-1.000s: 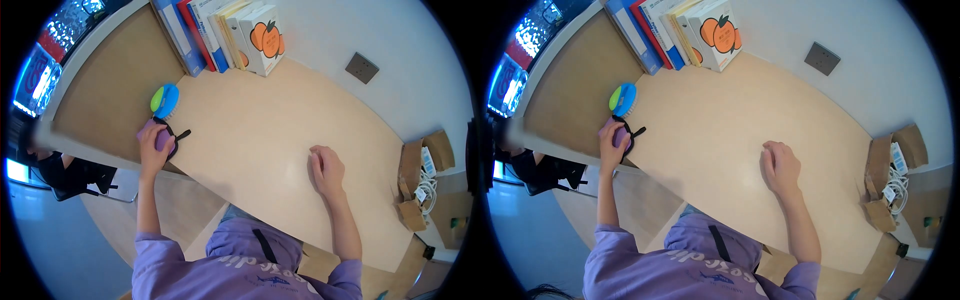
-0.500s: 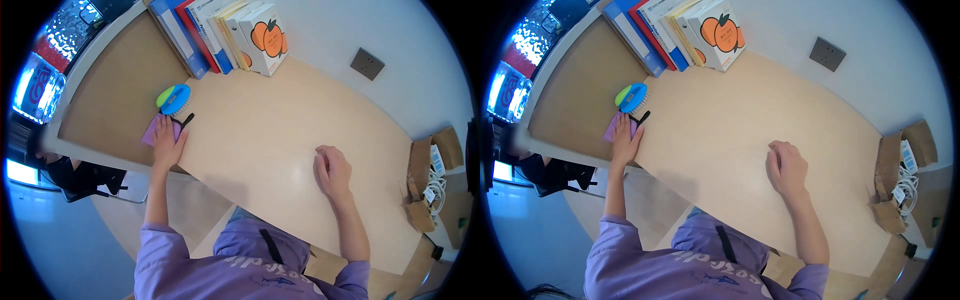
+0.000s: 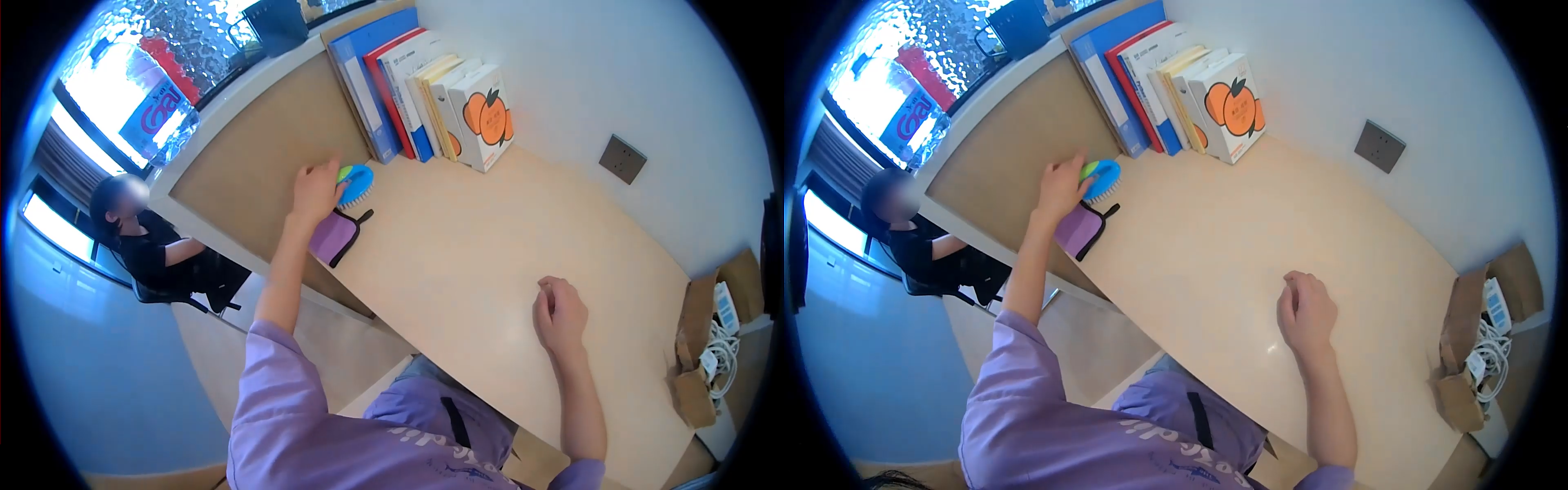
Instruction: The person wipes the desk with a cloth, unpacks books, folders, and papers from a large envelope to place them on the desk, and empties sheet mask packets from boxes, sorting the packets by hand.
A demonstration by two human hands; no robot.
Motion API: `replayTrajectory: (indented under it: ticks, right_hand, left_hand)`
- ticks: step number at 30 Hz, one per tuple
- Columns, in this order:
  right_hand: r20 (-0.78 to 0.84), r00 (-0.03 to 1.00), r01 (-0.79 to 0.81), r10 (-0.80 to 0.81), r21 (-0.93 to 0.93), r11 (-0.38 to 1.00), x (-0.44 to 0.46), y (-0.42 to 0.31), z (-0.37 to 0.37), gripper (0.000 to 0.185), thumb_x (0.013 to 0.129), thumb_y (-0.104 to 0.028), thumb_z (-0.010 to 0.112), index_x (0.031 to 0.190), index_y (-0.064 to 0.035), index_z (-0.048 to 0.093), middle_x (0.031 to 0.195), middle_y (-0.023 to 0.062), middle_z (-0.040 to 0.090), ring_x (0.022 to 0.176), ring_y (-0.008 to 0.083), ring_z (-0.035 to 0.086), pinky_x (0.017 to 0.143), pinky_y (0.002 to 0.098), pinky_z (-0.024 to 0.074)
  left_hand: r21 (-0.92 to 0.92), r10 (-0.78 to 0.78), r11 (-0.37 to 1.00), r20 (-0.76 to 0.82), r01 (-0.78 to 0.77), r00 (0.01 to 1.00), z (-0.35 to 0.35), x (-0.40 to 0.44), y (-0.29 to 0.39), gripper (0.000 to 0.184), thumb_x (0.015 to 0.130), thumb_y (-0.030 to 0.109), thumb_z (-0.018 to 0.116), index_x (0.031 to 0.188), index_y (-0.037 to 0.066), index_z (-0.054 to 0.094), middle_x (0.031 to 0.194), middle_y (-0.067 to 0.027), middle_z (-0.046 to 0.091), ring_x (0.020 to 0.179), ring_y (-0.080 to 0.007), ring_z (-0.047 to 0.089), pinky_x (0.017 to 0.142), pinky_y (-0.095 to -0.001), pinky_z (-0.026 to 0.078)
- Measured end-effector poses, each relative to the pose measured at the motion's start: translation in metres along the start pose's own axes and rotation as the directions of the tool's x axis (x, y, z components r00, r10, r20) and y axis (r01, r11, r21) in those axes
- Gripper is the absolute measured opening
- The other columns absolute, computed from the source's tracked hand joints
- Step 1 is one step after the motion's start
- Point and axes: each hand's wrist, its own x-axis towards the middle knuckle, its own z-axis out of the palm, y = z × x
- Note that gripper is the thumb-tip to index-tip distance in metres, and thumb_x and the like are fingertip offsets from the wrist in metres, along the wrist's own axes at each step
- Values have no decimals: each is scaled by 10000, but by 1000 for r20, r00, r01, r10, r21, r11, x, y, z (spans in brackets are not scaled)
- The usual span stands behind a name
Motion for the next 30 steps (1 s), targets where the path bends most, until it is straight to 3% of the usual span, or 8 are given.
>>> replayTrajectory:
  ticks: [1,7,10,14,20,22,25,30]
  right_hand:
    - [-4,1000,5,-5,-4,1000,-1,0,0,162,829,-68,596,986,-92,628,814,63,624,723,237,604,618,367,482]
    - [-50,997,64,-64,0,998,-2,1,1,167,823,-55,593,984,-94,622,826,69,630,752,259,615,617,376,486]
    - [-44,997,60,-60,-6,998,-1,1,2,169,827,-51,587,987,-95,619,834,69,632,757,264,616,620,378,488]
    - [-41,998,57,-57,-19,998,-1,1,2,167,831,-49,584,988,-96,617,846,69,637,762,265,617,622,381,487]
    - [-21,999,37,-37,-7,999,-2,1,0,162,829,-50,583,980,-95,620,859,69,642,781,267,621,630,386,490]
    - [-6,1000,28,-28,-24,999,-2,2,0,161,829,-52,582,980,-94,621,864,68,644,792,269,623,642,390,492]
    - [-10,999,34,-34,-42,999,0,5,2,161,830,-56,579,981,-94,622,873,69,649,810,270,626,660,395,494]
    - [-20,1000,5,-5,20,1000,-2,1,2,154,832,-57,576,974,-94,624,888,75,656,830,273,630,672,400,496]
  left_hand:
    - [-12,-26,1000,155,28,988,-1,4,-4,479,849,218,707,1272,105,511,1126,-138,659,1065,-312,607,921,-485,422]
    - [-24,67,998,263,-63,962,-44,25,-14,530,863,238,717,1311,114,463,1071,-124,687,994,-312,646,893,-445,457]
    - [-259,47,966,120,-14,992,-54,27,-25,445,913,207,672,1292,117,456,1064,-118,684,943,-255,660,806,-383,495]
    - [-643,-64,741,220,194,973,-66,32,-32,367,978,176,595,1307,112,445,1055,-98,663,882,-147,618,754,-297,494]
    - [-803,-78,397,454,445,888,-68,21,-22,342,1001,200,579,1290,98,426,947,-50,644,853,-103,569,745,-280,465]
    - [-798,-64,444,425,407,903,-64,24,-29,321,1004,209,570,1278,100,443,972,-63,652,891,-127,588,769,-299,472]
    - [-657,8,754,5,-3,1000,-81,33,-27,278,1001,202,554,1250,103,478,1006,-101,670,937,-221,641,799,-351,487]
    - [-261,32,956,-356,-133,934,-167,58,-9,246,976,139,529,1220,114,507,1058,-147,664,1030,-360,633,842,-433,494]
